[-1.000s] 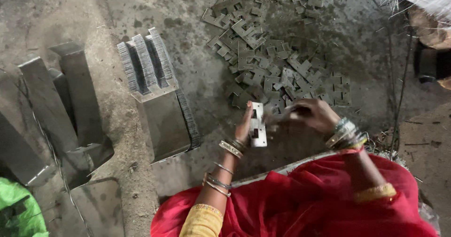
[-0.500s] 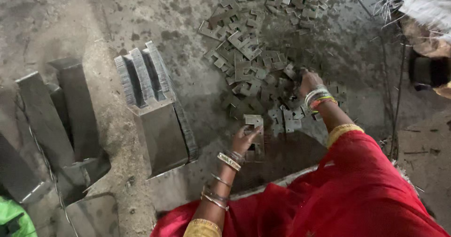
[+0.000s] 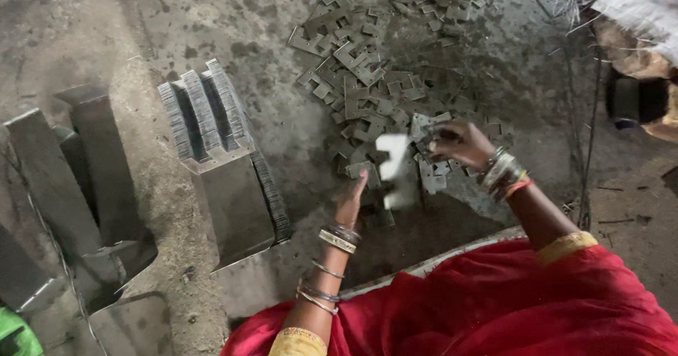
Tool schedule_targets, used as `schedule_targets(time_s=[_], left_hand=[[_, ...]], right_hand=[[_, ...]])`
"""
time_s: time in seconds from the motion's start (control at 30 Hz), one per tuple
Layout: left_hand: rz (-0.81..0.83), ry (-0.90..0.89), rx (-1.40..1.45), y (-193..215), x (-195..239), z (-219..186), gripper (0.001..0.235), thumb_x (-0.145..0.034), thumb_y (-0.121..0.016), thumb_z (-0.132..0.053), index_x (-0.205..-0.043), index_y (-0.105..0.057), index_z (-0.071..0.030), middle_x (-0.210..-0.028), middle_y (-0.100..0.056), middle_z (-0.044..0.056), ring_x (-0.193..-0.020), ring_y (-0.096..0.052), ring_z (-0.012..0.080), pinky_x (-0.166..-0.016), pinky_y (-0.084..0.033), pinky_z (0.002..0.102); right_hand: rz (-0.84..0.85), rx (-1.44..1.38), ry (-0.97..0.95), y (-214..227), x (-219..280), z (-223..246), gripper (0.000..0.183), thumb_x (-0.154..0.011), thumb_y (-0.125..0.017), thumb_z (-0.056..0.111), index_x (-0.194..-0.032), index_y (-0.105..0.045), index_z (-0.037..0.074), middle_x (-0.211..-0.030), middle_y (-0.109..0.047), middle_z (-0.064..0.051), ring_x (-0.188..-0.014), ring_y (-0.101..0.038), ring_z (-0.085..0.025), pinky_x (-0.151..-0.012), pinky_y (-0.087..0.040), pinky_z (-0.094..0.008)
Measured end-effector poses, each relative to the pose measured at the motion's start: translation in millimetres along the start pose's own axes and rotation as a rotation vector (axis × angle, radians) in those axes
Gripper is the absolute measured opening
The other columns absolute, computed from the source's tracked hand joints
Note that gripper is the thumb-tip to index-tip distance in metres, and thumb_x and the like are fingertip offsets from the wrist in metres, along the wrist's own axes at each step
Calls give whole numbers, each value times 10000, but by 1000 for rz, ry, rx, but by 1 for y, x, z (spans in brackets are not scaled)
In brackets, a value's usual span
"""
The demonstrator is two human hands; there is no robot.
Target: The person picks up metal plates from the floor and stacks them into organized piles.
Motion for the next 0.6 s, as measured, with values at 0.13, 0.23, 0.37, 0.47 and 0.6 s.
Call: schedule_targets(time_s=[0.13, 0.23, 0.37, 0.47, 0.6], left_hand=[[129, 151, 310, -22, 13, 16, 692, -927, -613, 53, -1549, -581, -250, -1363, -654, 128, -1093, -702, 300, -933, -604, 407], [9, 115, 257, -6, 1, 9, 669, -816, -647, 57, -1407, -669, -256, -1376, -670, 182, -1066, -711, 266, -861, -615, 368], [212, 911, 1442, 11, -6, 1, 304, -1038, -674, -72, -1328, -666, 20, -1119, -747, 98, -944, -707, 197, -763, -587, 369], [414, 895, 1211, 23, -11, -6, 397, -1073, -595, -152, -1459, -578, -56, -1042, -748, 70, -894, -709, 198, -747, -591, 343], [143, 216, 668, 68, -31, -10, 485, -1161, -457, -240, -1617, -399, -88, -1319, -596, 231, -1144, -617, 338, -946, -534, 447]], right_hand=[[-123, 651, 253, -30, 4, -5, 738, -743, -665, -75, -1445, -518, 100, -1473, -541, -141, -1134, -626, -311, -809, -583, -371], [-176, 836, 454, -38, -1, -18, 787, -665, -696, -23, -1417, -493, 94, -1490, -490, -165, -1253, -567, -373, -922, -559, -434], [-219, 800, 548, -39, 4, -27, 619, -784, -744, 128, -1351, -512, 44, -1396, -553, -195, -1280, -561, -423, -1020, -522, -499], [-77, 751, 294, -42, 1, -37, 507, -931, -665, 111, -1414, -531, 38, -1434, -569, -206, -1258, -600, -377, -968, -547, -481], [-548, 732, 1030, -66, 45, -13, 493, -873, -719, 63, -1355, -619, 48, -1438, -597, -208, -1291, -644, -343, -1045, -544, -428]])
Point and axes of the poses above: each hand's wrist, its own x-axis away from the middle knuckle, its own y-axis out of the back of the hand, z = x × y, the point moved 3 cm from there along -x, towards the middle knuckle
